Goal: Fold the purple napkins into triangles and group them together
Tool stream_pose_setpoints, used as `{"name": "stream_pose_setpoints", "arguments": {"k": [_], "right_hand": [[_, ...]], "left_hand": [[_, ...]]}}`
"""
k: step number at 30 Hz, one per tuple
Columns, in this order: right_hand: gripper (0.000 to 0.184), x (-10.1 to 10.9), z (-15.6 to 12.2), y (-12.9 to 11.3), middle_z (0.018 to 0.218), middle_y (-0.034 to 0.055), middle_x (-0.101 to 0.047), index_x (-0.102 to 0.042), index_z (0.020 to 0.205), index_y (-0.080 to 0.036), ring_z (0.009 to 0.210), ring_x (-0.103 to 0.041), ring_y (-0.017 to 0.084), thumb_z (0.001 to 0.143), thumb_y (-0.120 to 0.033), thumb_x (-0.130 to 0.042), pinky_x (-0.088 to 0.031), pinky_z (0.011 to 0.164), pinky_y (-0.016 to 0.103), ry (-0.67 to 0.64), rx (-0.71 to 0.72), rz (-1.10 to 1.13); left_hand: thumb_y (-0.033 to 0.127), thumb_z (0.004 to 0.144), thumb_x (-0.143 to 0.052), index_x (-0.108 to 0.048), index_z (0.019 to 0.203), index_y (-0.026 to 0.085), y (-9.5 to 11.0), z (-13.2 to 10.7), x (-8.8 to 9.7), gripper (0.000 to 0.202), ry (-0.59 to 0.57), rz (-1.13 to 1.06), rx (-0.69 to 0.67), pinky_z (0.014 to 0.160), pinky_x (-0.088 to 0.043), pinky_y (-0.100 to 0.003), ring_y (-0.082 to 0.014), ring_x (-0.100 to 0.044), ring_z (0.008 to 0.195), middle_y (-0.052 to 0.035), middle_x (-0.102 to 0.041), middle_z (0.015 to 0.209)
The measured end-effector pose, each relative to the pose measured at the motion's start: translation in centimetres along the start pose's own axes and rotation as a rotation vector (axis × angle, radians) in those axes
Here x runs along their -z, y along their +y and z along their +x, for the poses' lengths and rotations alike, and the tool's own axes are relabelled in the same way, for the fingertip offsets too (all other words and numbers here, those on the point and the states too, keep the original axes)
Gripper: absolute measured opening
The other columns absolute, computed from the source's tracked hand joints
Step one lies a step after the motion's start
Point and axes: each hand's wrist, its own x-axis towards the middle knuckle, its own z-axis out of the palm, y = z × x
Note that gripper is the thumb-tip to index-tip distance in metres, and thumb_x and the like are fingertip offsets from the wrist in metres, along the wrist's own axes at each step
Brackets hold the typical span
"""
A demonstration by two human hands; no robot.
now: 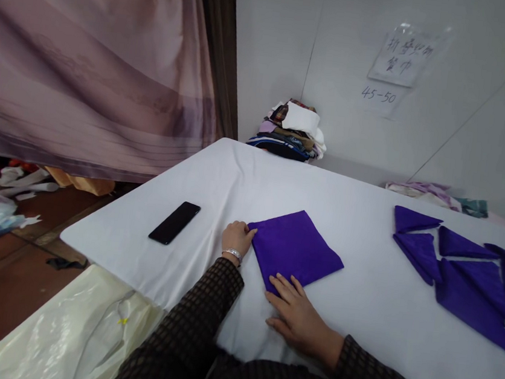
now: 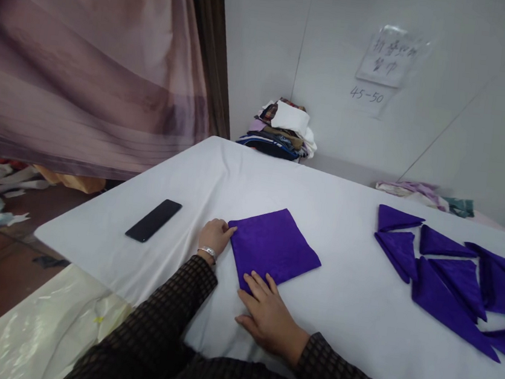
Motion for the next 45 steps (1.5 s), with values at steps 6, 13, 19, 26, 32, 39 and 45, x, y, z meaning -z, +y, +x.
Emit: {"name": "stream_pose_setpoints", "arguments": {"k": [6, 13, 19, 26, 32, 39, 45], "right_hand": [[0.054, 0.1, 0.3, 0.1, 0.149, 0.0119, -0.027, -0.039, 0.137, -0.019, 0.138, -0.017, 0.026, 0.092, -0.048, -0.038, -0.015, 0.11, 0.051, 0.043, 0.007, -0.023], [0.067, -0.1, 0.9, 1.0, 0.149, 0.0143, -0.024, -0.028, 0.143, -0.013, 0.138, -0.014, 0.026, 0.091, -0.054, -0.034, -0.013, 0.11, 0.052, 0.081, -0.028, -0.072], [0.07, 0.0, 1.0, 1.4, 0.148, 0.0143, -0.026, -0.029, 0.142, -0.014, 0.138, -0.015, 0.025, 0.089, -0.059, -0.035, -0.011, 0.111, 0.051, 0.123, -0.065, -0.08], [0.074, 0.0, -0.5, 3.8, 0.148, 0.0141, -0.026, -0.03, 0.142, -0.014, 0.138, -0.015, 0.025, 0.087, -0.063, -0.034, -0.01, 0.111, 0.051, 0.115, -0.16, -0.101], [0.073, 1.0, -3.2, 7.0, 0.148, 0.016, -0.026, -0.031, 0.141, -0.011, 0.138, -0.017, 0.027, 0.089, -0.061, -0.032, -0.011, 0.111, 0.05, 0.144, -0.297, -0.169], [0.071, 1.0, -3.9, 8.0, 0.148, 0.0146, -0.026, -0.029, 0.142, -0.013, 0.138, -0.017, 0.026, 0.089, -0.06, -0.032, -0.015, 0.11, 0.049, 0.179, -0.306, -0.176], [0.071, 0.4, -3.9, 8.3, 0.147, 0.0157, -0.027, -0.031, 0.142, -0.013, 0.137, -0.019, 0.028, 0.089, -0.06, -0.033, -0.017, 0.109, 0.051, 0.211, -0.284, -0.196]], "left_hand": [[0.037, 0.088, -0.045, -0.062, 0.099, 0.02, 1.2, -1.7, 0.3, 0.026, 0.089, -0.134, -0.29, 0.094, -0.038, -0.035, -0.02, -0.053, 0.105, -0.0071, -0.063, 0.108], [0.047, 0.088, -0.041, -0.044, 0.132, 0.012, 1.9, -2.8, -1.6, 0.057, -0.153, 0.07, -0.422, 0.109, -0.021, -0.047, -0.0285, -0.026, 0.135, -0.0149, -0.036, 0.144], [0.05, 0.089, -0.034, -0.039, 0.136, 0.012, 1.5, -2.4, -2.3, 0.061, -0.188, 0.153, -0.409, 0.11, -0.019, -0.049, -0.0283, -0.022, 0.137, -0.014, -0.031, 0.147], [0.048, 0.089, -0.036, -0.039, 0.137, 0.013, 1.7, -2.2, -2.2, 0.06, -0.188, 0.193, -0.417, 0.11, -0.02, -0.049, -0.0294, -0.023, 0.137, -0.0148, -0.031, 0.146], [0.049, 0.089, -0.035, -0.038, 0.137, 0.011, 1.7, -2.1, -2.3, 0.061, -0.19, 0.221, -0.417, 0.109, -0.021, -0.049, -0.0293, -0.022, 0.137, -0.0146, -0.031, 0.147], [0.05, 0.088, -0.036, -0.039, 0.136, 0.014, 2.7, -2.2, -1.1, 0.06, -0.188, 0.206, -0.377, 0.108, -0.021, -0.054, -0.0307, -0.02, 0.137, -0.0147, -0.029, 0.147], [0.052, 0.086, -0.04, -0.036, 0.139, 0.017, 7.1, -7.9, 0.1, 0.063, -0.174, 0.101, -0.695, 0.111, -0.013, -0.052, -0.0289, -0.017, 0.139, -0.0122, -0.029, 0.148]]}}
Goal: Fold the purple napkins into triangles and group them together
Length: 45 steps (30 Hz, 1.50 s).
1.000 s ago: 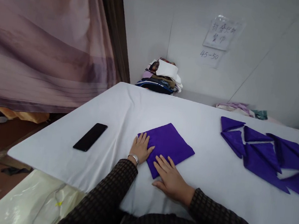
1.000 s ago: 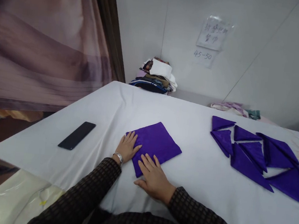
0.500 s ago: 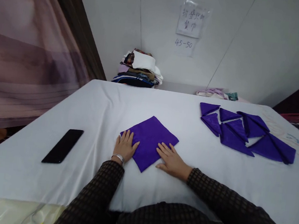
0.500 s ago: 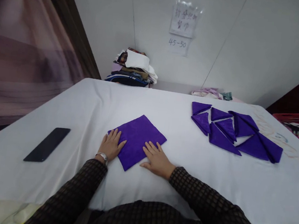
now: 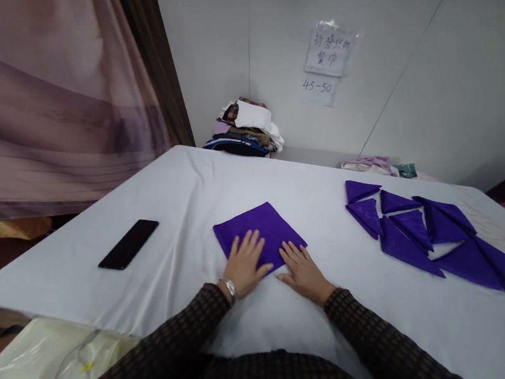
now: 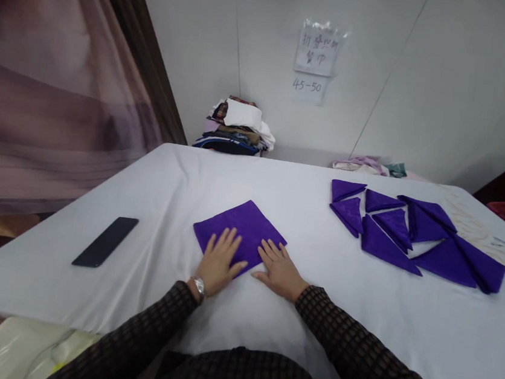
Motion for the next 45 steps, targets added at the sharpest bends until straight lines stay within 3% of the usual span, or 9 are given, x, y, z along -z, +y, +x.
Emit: {"name": "stream_pose_setpoints", "arguments": {"k": [4, 10, 17, 20, 25, 27, 36, 41, 45], "right_hand": [[0.07, -0.1, 0.0, 0.1, 0.147, 0.0153, -0.027, -0.031, 0.142, -0.013, 0.137, -0.02, 0.028, 0.089, -0.059, -0.033, -0.017, 0.109, 0.05, 0.0, 0.005, 0.015], [0.066, 0.2, -0.1, 1.1, 0.148, 0.012, -0.028, -0.031, 0.142, -0.016, 0.137, -0.021, 0.025, 0.09, -0.057, -0.032, -0.017, 0.109, 0.049, -0.024, 0.003, 0.026], [0.06, 1.6, -0.8, 5.9, 0.146, 0.0147, -0.03, -0.032, 0.14, -0.014, 0.136, -0.023, 0.028, 0.093, -0.05, -0.031, -0.016, 0.107, 0.055, 0.027, -0.277, -0.046], [0.065, 2.5, -0.3, 4.7, 0.147, 0.0166, -0.027, -0.032, 0.14, -0.01, 0.137, -0.019, 0.028, 0.092, -0.053, -0.031, -0.014, 0.108, 0.054, 0.087, -0.329, -0.058], [0.073, 1.9, 2.1, -1.5, 0.15, 0.012, -0.021, -0.028, 0.143, -0.012, 0.139, -0.014, 0.024, 0.089, -0.061, -0.029, -0.01, 0.111, 0.047, 0.007, -0.007, 0.028], [0.074, 1.0, 2.9, -2.7, 0.15, 0.0108, -0.022, -0.028, 0.143, -0.013, 0.139, -0.015, 0.023, 0.088, -0.063, -0.028, -0.011, 0.111, 0.046, -0.042, 0.064, 0.067], [0.071, -0.3, 2.3, 2.3, 0.149, 0.0105, -0.025, -0.028, 0.143, -0.016, 0.138, -0.018, 0.026, 0.089, -0.062, -0.027, -0.015, 0.109, 0.051, -0.02, -0.103, -0.01], [0.069, -0.6, 2.0, 2.5, 0.149, 0.0103, -0.025, -0.027, 0.144, -0.018, 0.138, -0.018, 0.026, 0.089, -0.061, -0.026, -0.015, 0.108, 0.051, -0.004, -0.095, -0.039], [0.068, -0.7, 2.0, 2.4, 0.149, 0.0095, -0.025, -0.028, 0.143, -0.018, 0.138, -0.018, 0.026, 0.09, -0.06, -0.026, -0.015, 0.108, 0.051, -0.004, -0.097, -0.051]], "left_hand": [[0.062, 0.084, -0.035, -0.032, 0.141, 0.019, 2.2, -2.0, -1.9, 0.071, -0.102, -0.064, -0.129, 0.111, -0.012, -0.054, -0.0292, -0.018, 0.138, -0.0114, -0.027, 0.149], [0.067, 0.083, -0.028, -0.03, 0.142, 0.019, 1.5, -2.8, -3.0, 0.075, -0.158, -0.067, -0.089, 0.11, -0.012, -0.057, -0.0298, -0.016, 0.138, -0.0102, -0.025, 0.15], [0.067, 0.083, -0.027, -0.028, 0.142, 0.02, 1.6, -2.6, -2.9, 0.075, -0.162, -0.072, -0.085, 0.11, -0.01, -0.056, -0.029, -0.014, 0.139, -0.0094, -0.024, 0.15], [0.067, 0.083, -0.027, -0.028, 0.142, 0.02, 1.6, -2.6, -2.9, 0.075, -0.162, -0.067, -0.085, 0.11, -0.011, -0.056, -0.0292, -0.015, 0.139, -0.0095, -0.024, 0.15], [0.067, 0.084, -0.027, -0.026, 0.143, 0.02, 1.6, -2.6, -3.1, 0.075, -0.162, -0.067, -0.092, 0.11, -0.01, -0.057, -0.0282, -0.013, 0.139, -0.0093, -0.025, 0.15], [0.067, 0.084, -0.028, -0.023, 0.144, 0.021, 1.6, -2.6, -3.2, 0.076, -0.155, -0.069, -0.096, 0.11, -0.009, -0.056, -0.0279, -0.013, 0.139, -0.0086, -0.025, 0.15], [0.068, 0.083, -0.027, -0.026, 0.142, 0.02, 1.8, -2.9, -2.8, 0.076, -0.165, -0.095, -0.086, 0.11, -0.009, -0.056, -0.0278, -0.013, 0.139, -0.0091, -0.025, 0.15], [0.069, 0.082, -0.025, -0.028, 0.142, 0.02, 2.1, -2.5, -1.9, 0.077, -0.227, -0.178, -0.04, 0.111, -0.008, -0.055, -0.0268, -0.014, 0.139, -0.0092, -0.024, 0.15], [0.066, 0.085, -0.019, -0.033, 0.14, 0.021, 1.3, -0.6, -0.4, 0.072, -0.281, -0.25, 0.09, 0.109, -0.018, -0.05, -0.0249, -0.021, 0.138, -0.0091, -0.028, 0.149]]}}
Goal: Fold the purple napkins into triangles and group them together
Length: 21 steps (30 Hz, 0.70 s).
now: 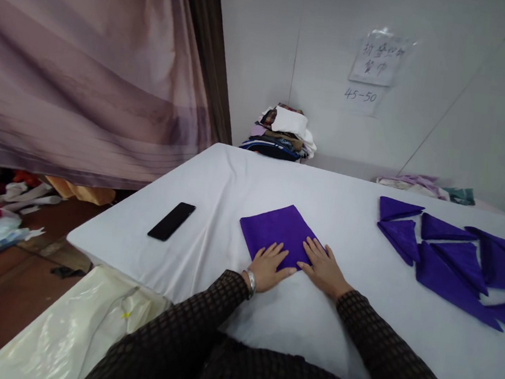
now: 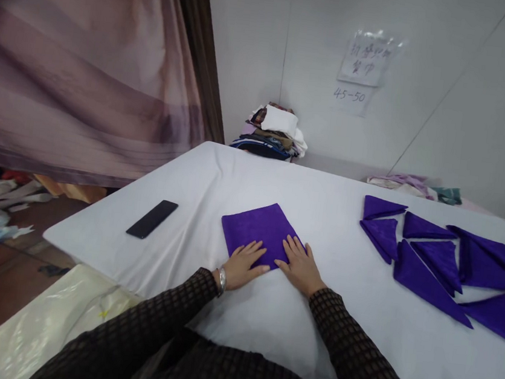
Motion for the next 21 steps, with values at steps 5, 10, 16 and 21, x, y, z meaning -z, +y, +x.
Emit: {"name": "stream_pose_setpoints", "arguments": {"k": [5, 10, 16, 21], "right_hand": [[0.069, 0.2, 0.0, -0.1, 0.149, 0.0093, -0.024, -0.027, 0.143, -0.017, 0.138, -0.018, 0.025, 0.089, -0.06, -0.026, -0.014, 0.109, 0.05, -0.007, -0.01, -0.008], [0.069, 0.5, 0.0, -0.3, 0.149, 0.009, -0.024, -0.027, 0.143, -0.018, 0.138, -0.018, 0.025, 0.09, -0.061, -0.025, -0.015, 0.109, 0.049, -0.02, -0.019, 0.005], [0.07, 0.6, 0.1, -0.3, 0.15, 0.0088, -0.024, -0.027, 0.143, -0.017, 0.138, -0.018, 0.025, 0.089, -0.062, -0.024, -0.014, 0.109, 0.049, -0.031, -0.025, 0.005], [0.072, 0.4, 0.2, -0.1, 0.15, 0.0098, -0.023, -0.028, 0.143, -0.016, 0.138, -0.017, 0.025, 0.089, -0.063, -0.023, -0.013, 0.109, 0.05, -0.039, -0.026, 0.006]], "left_hand": [[0.066, 0.085, -0.024, -0.037, 0.138, 0.019, -3.2, 2.8, 2.1, 0.072, 0.18, 0.153, 0.141, 0.112, -0.008, -0.051, -0.0257, -0.015, 0.139, -0.0096, -0.027, 0.149], [0.065, 0.085, -0.023, -0.034, 0.14, 0.02, -7.9, 3.2, 1.8, 0.071, 0.186, 0.24, 0.328, 0.11, -0.011, -0.055, -0.0279, -0.016, 0.139, -0.0081, -0.026, 0.15], [0.064, 0.086, -0.023, -0.03, 0.141, 0.017, -10.9, 2.1, 2.8, 0.073, 0.209, 0.238, 0.488, 0.108, -0.016, -0.056, -0.0292, -0.017, 0.138, -0.0095, -0.024, 0.15], [0.059, 0.088, -0.024, -0.03, 0.141, 0.014, -10.2, 1.5, 2.9, 0.069, 0.29, 0.219, 0.454, 0.109, -0.016, -0.055, -0.0279, -0.018, 0.138, -0.0113, -0.026, 0.149]]}}
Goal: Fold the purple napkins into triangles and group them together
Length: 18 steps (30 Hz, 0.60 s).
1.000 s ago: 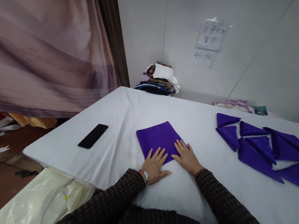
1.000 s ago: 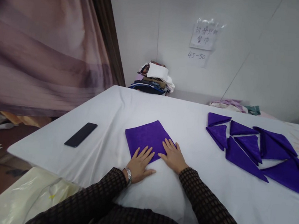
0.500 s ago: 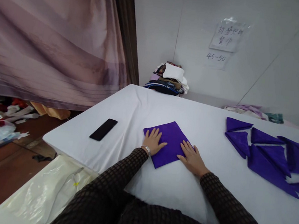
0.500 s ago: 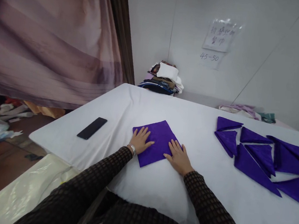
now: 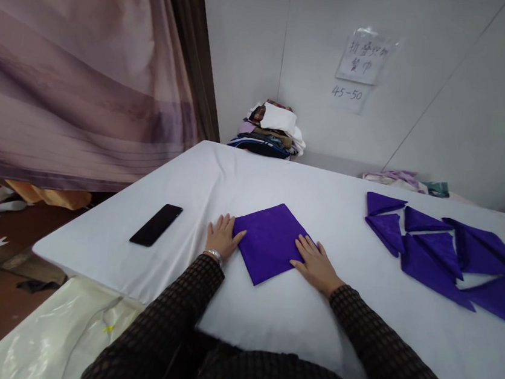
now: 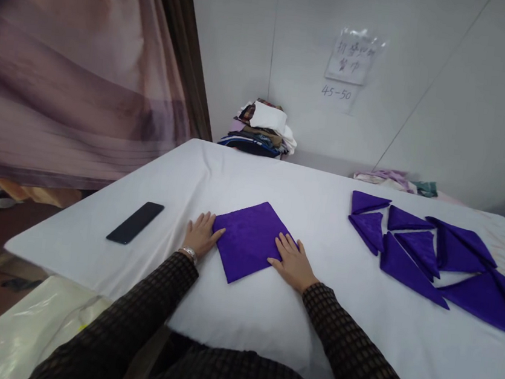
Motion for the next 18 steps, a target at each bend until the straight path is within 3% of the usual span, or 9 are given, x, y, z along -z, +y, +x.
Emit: {"name": "stream_pose_setpoints", "arguments": {"k": [9, 18], "right_hand": [[0.07, 0.3, -0.2, -0.3, 0.15, 0.0112, -0.023, -0.027, 0.144, -0.018, 0.138, -0.016, 0.026, 0.089, -0.062, -0.025, -0.011, 0.109, 0.051, -0.002, -0.03, 0.02], [0.071, 0.0, -0.2, -0.2, 0.15, 0.0102, -0.023, -0.027, 0.144, -0.018, 0.138, -0.015, 0.025, 0.089, -0.062, -0.025, -0.011, 0.109, 0.05, 0.0, -0.036, 0.014]], "left_hand": [[0.059, 0.088, -0.027, -0.035, 0.138, 0.013, 2.0, 0.0, -1.2, 0.068, -0.004, -0.042, -0.153, 0.11, -0.018, -0.048, -0.0273, -0.021, 0.137, -0.0123, -0.029, 0.148], [0.057, 0.087, -0.029, -0.039, 0.136, 0.011, 1.6, -0.1, -1.3, 0.068, 0.008, 0.001, -0.113, 0.11, -0.02, -0.047, -0.0279, -0.023, 0.136, -0.0128, -0.032, 0.147]]}}
